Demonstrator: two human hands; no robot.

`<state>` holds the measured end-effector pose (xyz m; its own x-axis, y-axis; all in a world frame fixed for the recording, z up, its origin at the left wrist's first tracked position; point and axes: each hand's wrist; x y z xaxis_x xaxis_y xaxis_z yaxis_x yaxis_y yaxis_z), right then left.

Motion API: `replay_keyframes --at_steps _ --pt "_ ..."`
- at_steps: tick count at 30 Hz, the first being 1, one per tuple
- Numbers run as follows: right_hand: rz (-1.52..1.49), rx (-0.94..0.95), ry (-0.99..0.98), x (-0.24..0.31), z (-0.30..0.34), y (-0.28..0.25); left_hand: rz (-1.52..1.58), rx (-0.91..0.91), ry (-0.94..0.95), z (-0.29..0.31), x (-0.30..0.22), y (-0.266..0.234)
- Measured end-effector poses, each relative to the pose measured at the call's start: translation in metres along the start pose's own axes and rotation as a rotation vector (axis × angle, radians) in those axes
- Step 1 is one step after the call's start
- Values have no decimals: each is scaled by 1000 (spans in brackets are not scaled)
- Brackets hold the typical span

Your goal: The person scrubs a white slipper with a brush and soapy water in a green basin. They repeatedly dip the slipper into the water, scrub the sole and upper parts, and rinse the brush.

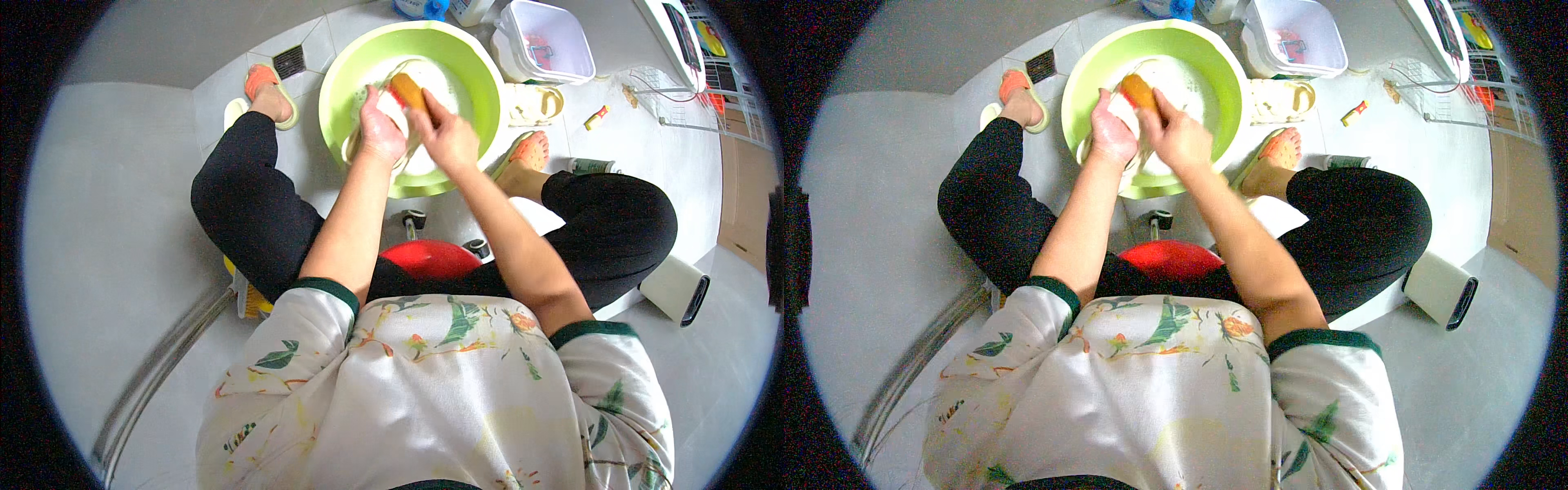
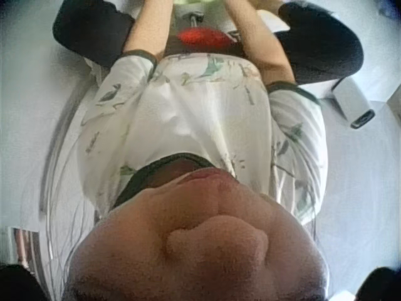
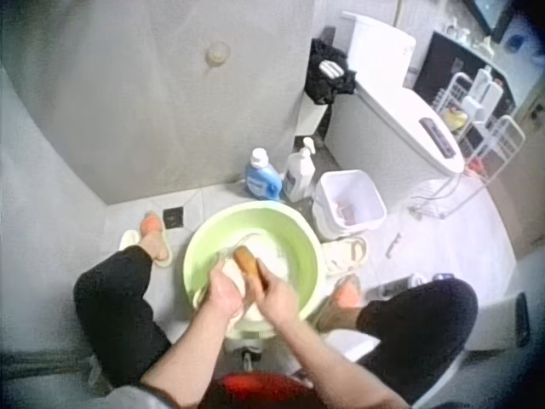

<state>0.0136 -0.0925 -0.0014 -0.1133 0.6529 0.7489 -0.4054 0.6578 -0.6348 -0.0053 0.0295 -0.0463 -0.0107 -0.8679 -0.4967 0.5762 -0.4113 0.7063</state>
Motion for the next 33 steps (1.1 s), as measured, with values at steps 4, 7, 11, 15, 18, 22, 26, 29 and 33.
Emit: replay_keyframes --at_steps 4,7,11,15,18,22,26,29,33 --pt "65 -48 -12 20 -17 -7 17 28 45 18 -14 13" --pt "7 -88 -28 16 -3 0 32 38 55 26 -17 17" --pt "-113 -299 61 -16 -55 -27 74 199 -16 31 5 26" --pt "-43 -158 -186 -10 2 -16 82 154 24 40 -4 18" --pt "-9 -151 -175 1 32 -13 30 17 -40 55 -2 29" --pt "-58 -278 65 10 -19 -35 -47 168 -22 55 8 31" --pt "-104 -204 -47 4 18 -25 -30 146 -38 57 -1 24" --pt "-42 -149 -77 6 35 -26 -53 115 -90 61 5 22" --pt "-38 -262 75 3 -21 -48 -113 185 -121 66 10 30"
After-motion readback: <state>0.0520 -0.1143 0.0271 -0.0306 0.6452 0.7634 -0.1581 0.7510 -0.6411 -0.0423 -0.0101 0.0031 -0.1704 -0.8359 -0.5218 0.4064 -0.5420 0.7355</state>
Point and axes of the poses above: each hand's wrist, its own z-axis away from the middle knuckle, its own y-axis out of the palm, x = y × z, and after that the axes turned 8 degrees about -z, right-handed
